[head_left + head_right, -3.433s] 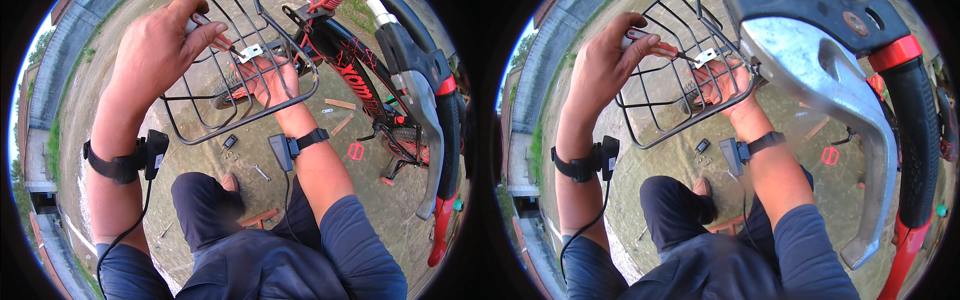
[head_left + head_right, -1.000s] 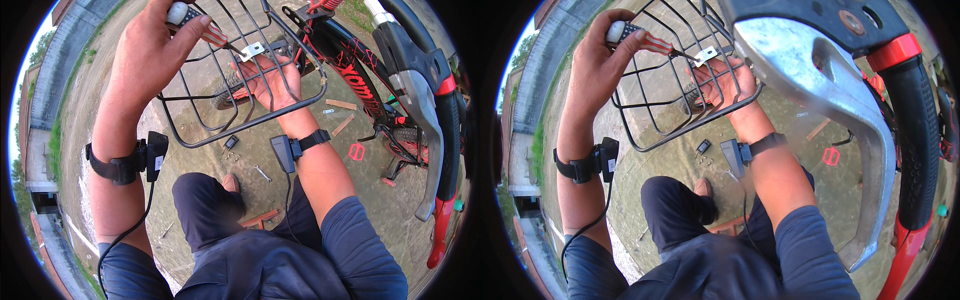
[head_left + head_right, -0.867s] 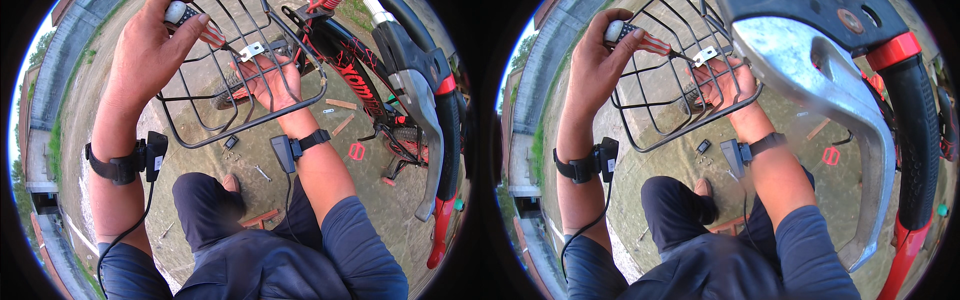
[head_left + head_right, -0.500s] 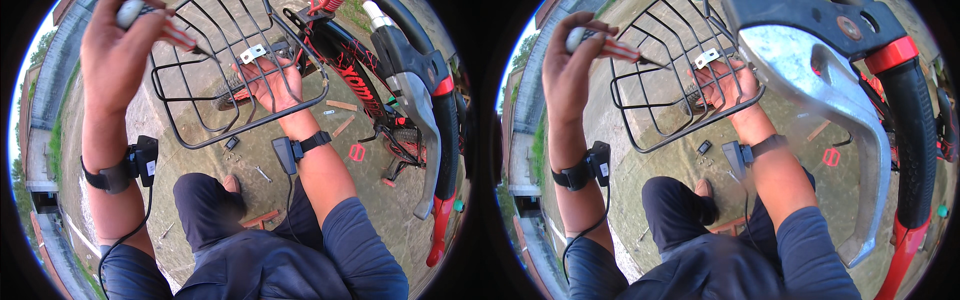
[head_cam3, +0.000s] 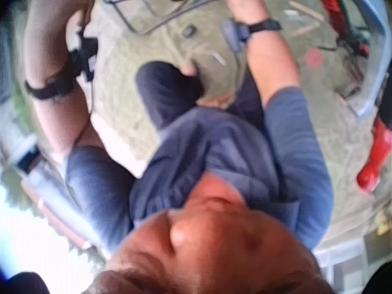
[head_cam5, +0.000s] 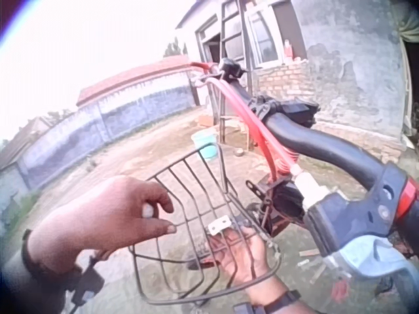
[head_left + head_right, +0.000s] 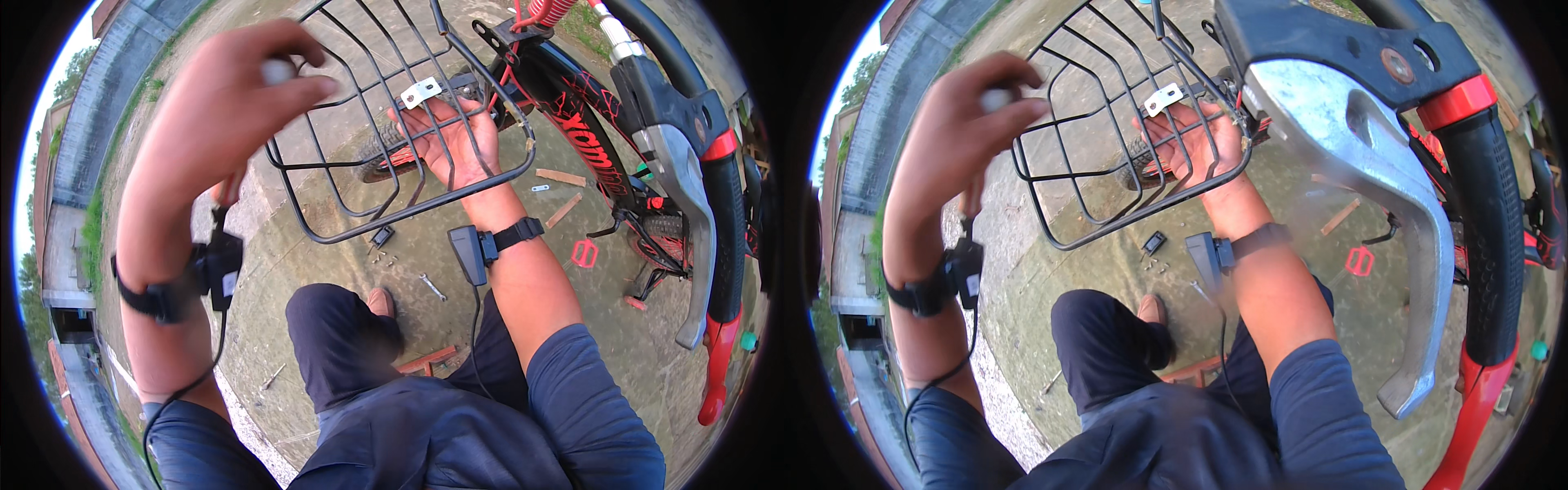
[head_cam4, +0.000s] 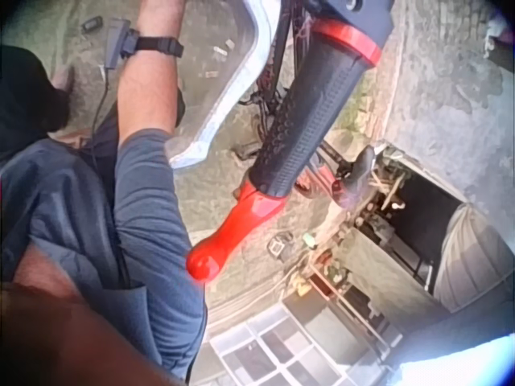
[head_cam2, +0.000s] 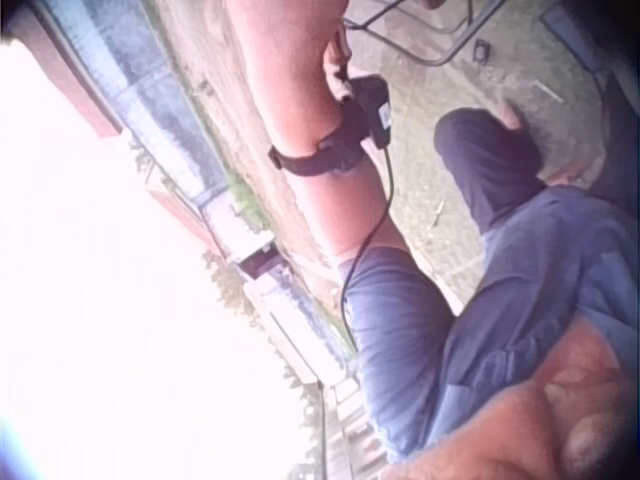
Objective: The person uses a screwdriver to tighten a screw on a bracket attached to the front basket of a bicycle.
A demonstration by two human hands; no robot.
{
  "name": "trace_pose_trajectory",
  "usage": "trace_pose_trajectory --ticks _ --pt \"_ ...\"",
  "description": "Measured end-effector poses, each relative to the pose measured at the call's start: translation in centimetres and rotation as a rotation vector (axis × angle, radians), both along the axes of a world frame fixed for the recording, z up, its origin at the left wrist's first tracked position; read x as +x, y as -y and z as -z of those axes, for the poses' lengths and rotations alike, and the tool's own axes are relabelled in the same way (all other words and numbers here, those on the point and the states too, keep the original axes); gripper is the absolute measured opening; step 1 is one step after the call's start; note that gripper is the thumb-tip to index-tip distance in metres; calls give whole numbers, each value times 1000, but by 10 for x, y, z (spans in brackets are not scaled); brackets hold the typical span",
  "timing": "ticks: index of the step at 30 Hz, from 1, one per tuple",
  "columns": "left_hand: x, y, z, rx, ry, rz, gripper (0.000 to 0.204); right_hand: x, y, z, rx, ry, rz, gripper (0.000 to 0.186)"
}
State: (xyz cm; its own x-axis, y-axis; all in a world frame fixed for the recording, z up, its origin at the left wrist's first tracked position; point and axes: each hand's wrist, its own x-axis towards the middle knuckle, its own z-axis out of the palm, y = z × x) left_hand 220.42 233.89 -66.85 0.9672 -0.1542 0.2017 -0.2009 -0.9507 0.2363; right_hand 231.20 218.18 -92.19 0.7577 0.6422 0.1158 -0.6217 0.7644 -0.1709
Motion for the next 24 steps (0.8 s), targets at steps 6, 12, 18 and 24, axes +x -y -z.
trace_pose_trajectory --ticks 6,12,18,24 --pt "74 39 53 554 -193 89 32 5 4 6 117 40 -75 57" --pt "96 56 85 608 -320 -17 25 0 0 1 -93 13 75 52" --pt "104 52 102 596 -277 11 19 3 1 3 -52 -37 48 54" --pt "108 51 105 603 -275 19 19 7 1 8 -10 -41 12 57"
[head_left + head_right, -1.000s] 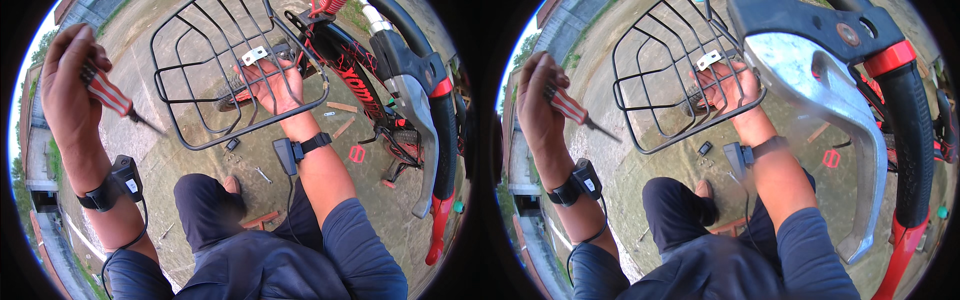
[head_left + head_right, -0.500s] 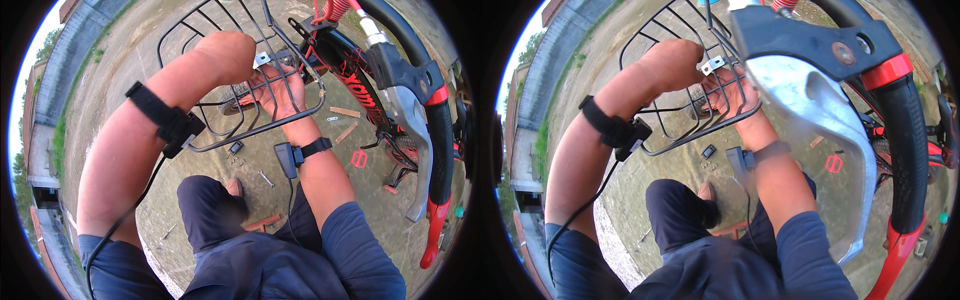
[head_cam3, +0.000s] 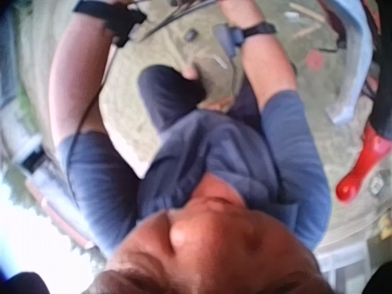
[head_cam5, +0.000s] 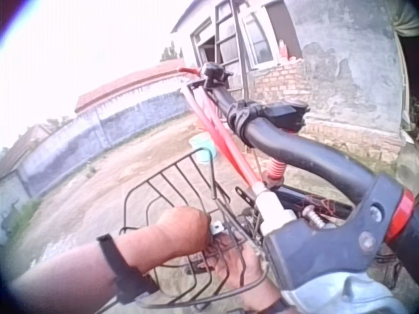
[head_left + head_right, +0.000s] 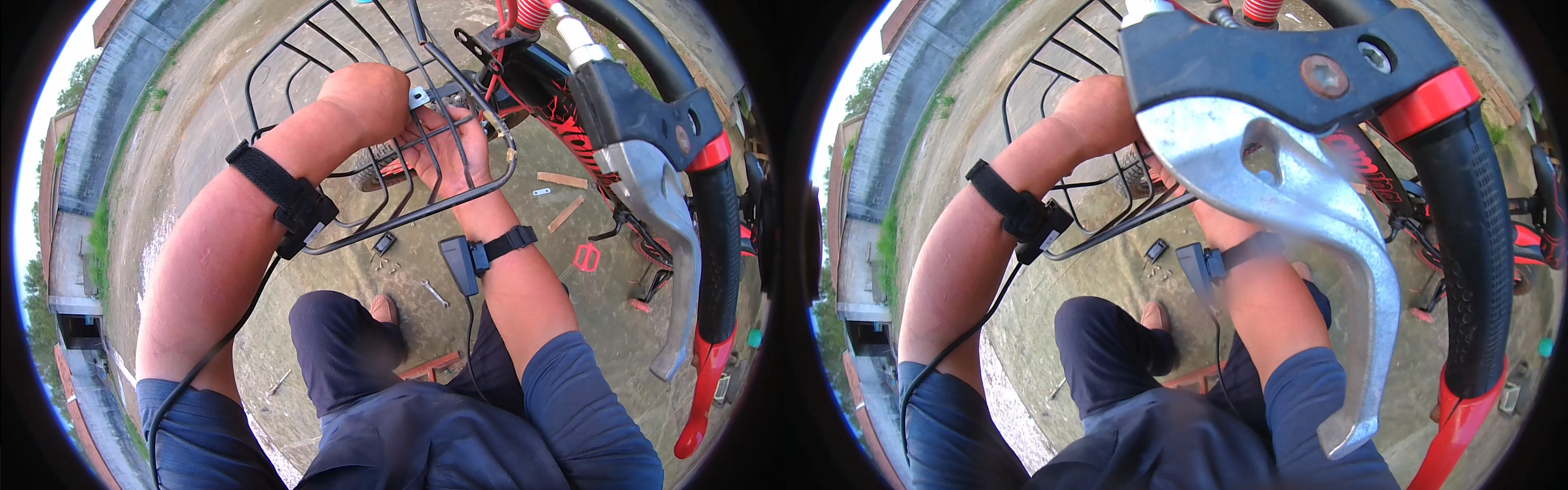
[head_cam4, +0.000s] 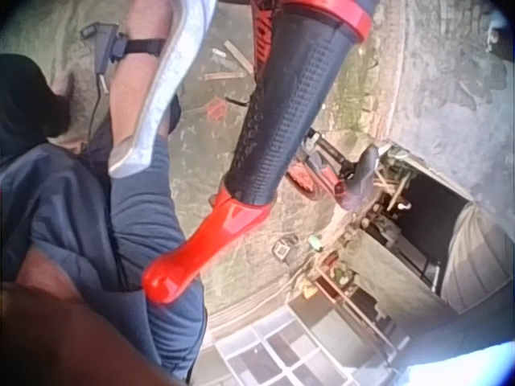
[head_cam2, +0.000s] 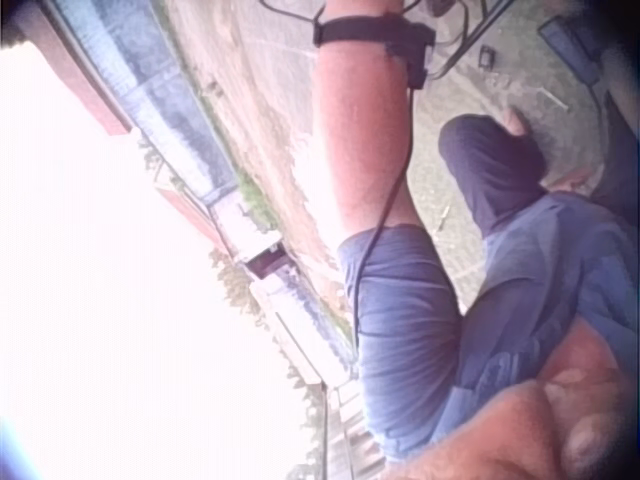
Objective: The person uses a screwdriver to tighten a screw on a bracket attached to the front basket of a bicycle.
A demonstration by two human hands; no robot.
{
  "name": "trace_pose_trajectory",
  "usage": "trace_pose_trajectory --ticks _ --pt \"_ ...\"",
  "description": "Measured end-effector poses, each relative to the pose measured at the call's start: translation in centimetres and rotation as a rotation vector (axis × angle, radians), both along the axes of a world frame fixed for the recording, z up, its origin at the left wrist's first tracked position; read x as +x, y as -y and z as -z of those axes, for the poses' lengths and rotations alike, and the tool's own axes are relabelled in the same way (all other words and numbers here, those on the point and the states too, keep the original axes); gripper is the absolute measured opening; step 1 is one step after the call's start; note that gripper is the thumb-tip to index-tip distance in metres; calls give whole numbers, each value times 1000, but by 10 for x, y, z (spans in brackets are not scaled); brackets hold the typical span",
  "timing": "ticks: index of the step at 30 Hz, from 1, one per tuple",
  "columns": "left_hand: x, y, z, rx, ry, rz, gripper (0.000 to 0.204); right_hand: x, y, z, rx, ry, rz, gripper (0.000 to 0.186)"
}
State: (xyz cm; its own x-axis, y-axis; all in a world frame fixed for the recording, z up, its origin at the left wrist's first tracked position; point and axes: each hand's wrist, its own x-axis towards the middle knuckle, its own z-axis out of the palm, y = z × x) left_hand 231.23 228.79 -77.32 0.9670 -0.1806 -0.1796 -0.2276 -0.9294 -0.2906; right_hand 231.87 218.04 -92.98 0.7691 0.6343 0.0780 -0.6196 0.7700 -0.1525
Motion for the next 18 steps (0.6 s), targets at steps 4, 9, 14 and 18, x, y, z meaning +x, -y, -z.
trace_pose_trajectory --ticks 4,9,14,18 --pt "0 -1 1 3 2 -2 19 -2 0 -2 -2 -10 6 57" --pt "0 1 0 -2 -9 10 20 -1 2 -1 -3 61 2 57" --pt "1 -4 -1 -38 -12 0 22 0 -3 1 -77 4 76 58" --pt "-3 -14 -20 -126 35 5 33 -3 -5 -4 -82 24 76 62"
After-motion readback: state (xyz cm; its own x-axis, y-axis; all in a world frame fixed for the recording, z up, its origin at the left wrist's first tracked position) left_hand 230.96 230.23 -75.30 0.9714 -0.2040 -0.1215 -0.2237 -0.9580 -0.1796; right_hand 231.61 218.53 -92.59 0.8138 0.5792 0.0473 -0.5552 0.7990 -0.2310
